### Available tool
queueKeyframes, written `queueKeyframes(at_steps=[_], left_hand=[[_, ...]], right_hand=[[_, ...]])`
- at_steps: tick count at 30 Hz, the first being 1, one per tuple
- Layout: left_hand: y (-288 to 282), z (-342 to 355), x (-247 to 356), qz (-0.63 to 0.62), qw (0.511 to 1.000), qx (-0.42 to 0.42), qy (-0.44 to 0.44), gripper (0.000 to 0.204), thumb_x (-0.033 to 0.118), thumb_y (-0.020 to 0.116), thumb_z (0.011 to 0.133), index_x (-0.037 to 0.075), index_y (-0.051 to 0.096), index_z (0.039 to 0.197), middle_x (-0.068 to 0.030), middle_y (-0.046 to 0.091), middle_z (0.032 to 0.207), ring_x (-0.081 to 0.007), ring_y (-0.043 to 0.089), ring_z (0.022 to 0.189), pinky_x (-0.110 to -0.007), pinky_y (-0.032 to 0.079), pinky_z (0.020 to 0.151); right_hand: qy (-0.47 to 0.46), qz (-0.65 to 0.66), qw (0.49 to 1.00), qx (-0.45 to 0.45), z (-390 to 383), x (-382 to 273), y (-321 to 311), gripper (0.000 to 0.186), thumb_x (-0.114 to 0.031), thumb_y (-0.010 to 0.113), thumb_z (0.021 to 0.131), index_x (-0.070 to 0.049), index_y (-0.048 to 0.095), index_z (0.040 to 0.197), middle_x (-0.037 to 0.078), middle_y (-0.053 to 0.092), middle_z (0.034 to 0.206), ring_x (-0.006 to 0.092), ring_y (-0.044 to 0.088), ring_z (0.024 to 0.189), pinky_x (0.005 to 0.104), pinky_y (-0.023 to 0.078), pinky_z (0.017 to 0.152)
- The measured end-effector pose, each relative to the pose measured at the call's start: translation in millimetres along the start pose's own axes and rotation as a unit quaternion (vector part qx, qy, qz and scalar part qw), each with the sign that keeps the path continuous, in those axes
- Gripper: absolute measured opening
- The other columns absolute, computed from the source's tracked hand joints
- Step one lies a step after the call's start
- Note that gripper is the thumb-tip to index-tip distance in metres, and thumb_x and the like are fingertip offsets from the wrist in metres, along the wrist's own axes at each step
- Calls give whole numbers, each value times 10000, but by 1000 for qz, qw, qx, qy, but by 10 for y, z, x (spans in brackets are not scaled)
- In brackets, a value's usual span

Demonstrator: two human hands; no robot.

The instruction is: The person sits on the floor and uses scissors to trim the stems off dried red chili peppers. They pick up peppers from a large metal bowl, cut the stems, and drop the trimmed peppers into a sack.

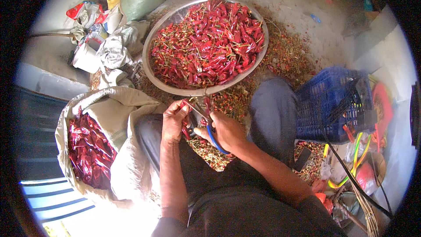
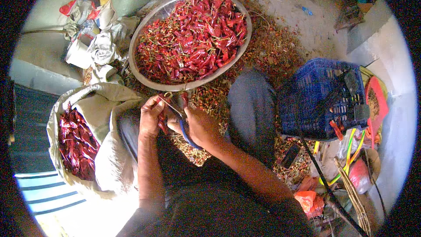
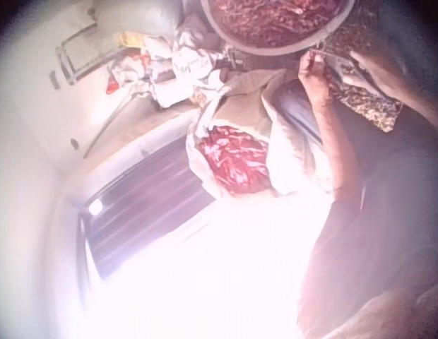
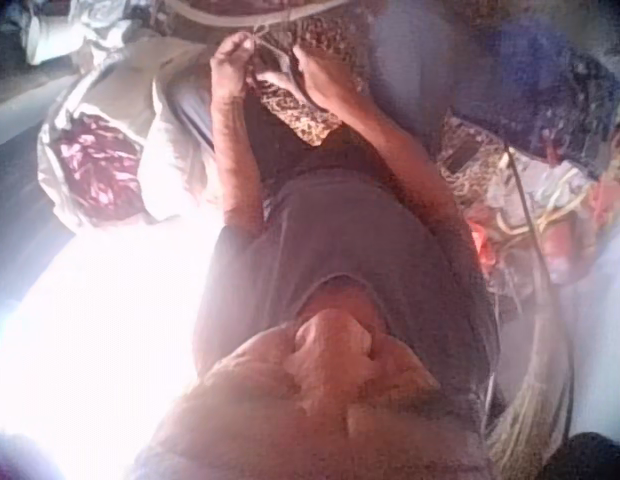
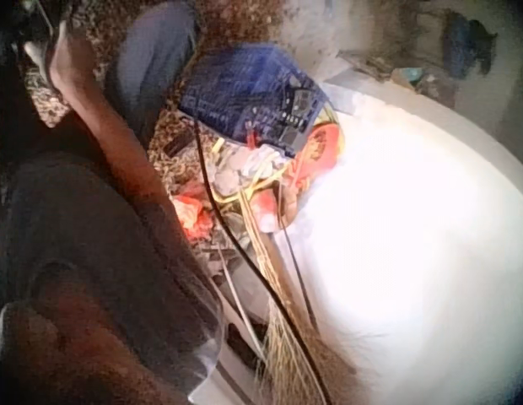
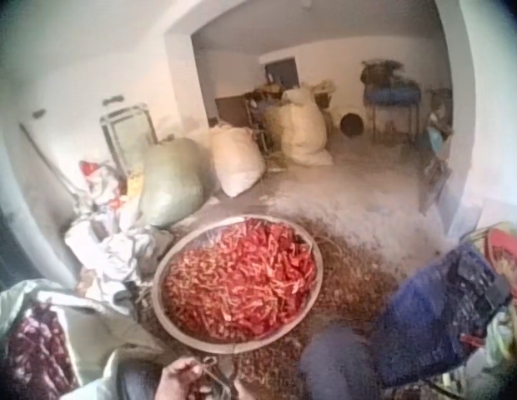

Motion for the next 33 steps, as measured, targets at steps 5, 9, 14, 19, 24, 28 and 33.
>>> queueKeyframes(at_steps=[5, 9, 14, 19, 24, 28, 33], left_hand=[[14, 202, 86, -34, 998, -21, -42, 63, 84, 619, 909, 44, 653, 944, 26, 612, 742, -53, 484, 569, -207, 369, 485], [41, 529, 268, -61, 996, -47, -46, 69, 75, 621, 909, 66, 671, 955, 35, 602, 728, -45, 446, 523, -203, 346, 471], [264, 998, 786, 95, 990, -66, 81, 250, 78, 696, 852, 35, 632, 1090, -11, 663, 873, -98, 593, 751, -257, 480, 659], [311, 1371, 1238, 358, 892, 81, 264, 197, 71, 667, 852, -4, 614, 1026, -162, 644, 814, -272, 626, 717, -348, 489, 675], [185, 1626, 990, 389, 876, 80, 275, 90, 72, 638, 874, -9, 602, 889, -181, 595, 728, -285, 587, 643, -362, 470, 622], [169, 1694, 970, 277, 930, 90, 223, 74, 65, 616, 905, -7, 613, 887, -74, 609, 718, -160, 552, 643, -298, 462, 620], [204, 1762, 732, 6, 990, 44, 137, 98, 95, 564, 962, 33, 639, 964, 55, 604, 800, -58, 529, 711, -223, 460, 657]], right_hand=[[-76, 10, 996, 36, 342, -230, -320, 559, -539, 674, 810, -15, 542, 954, 177, 589, 777, 367, 599, 731, 460, 463, 660], [-84, -101, 991, 15, 761, -221, -406, 638, -638, 598, 805, -10, 577, 917, 205, 625, 726, 392, 639, 701, 480, 493, 641], [-97, -158, 982, 41, 1329, -276, -633, 627, -630, 597, 808, -12, 592, 907, 207, 620, 678, 394, 636, 640, 490, 493, 582], [-98, -161, 977, 98, 1743, -349, -795, 605, -602, 634, 796, -3, 580, 864, 203, 621, 675, 397, 640, 640, 494, 496, 591], [-106, -148, 980, 75, 1920, -173, -708, 560, -565, 654, 802, -12, 568, 810, 220, 611, 664, 403, 632, 630, 483, 495, 604], [-84, 58, 995, -3, 2074, -68, -605, 520, -535, 605, 862, -24, 559, 780, 179, 574, 597, 353, 594, 544, 451, 471, 564], [28, 381, 905, -186, 2079, -47, -327, 538, -567, 516, 911, -46, 512, 775, 41, 507, 588, 200, 499, 497, 360, 405, 494]])
Point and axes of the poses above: each hand's wrist, its own z-axis towards the middle knuckle, its own y-axis out of the palm, x = y × z, the point moved 9 cm from there along z, towards the middle knuckle
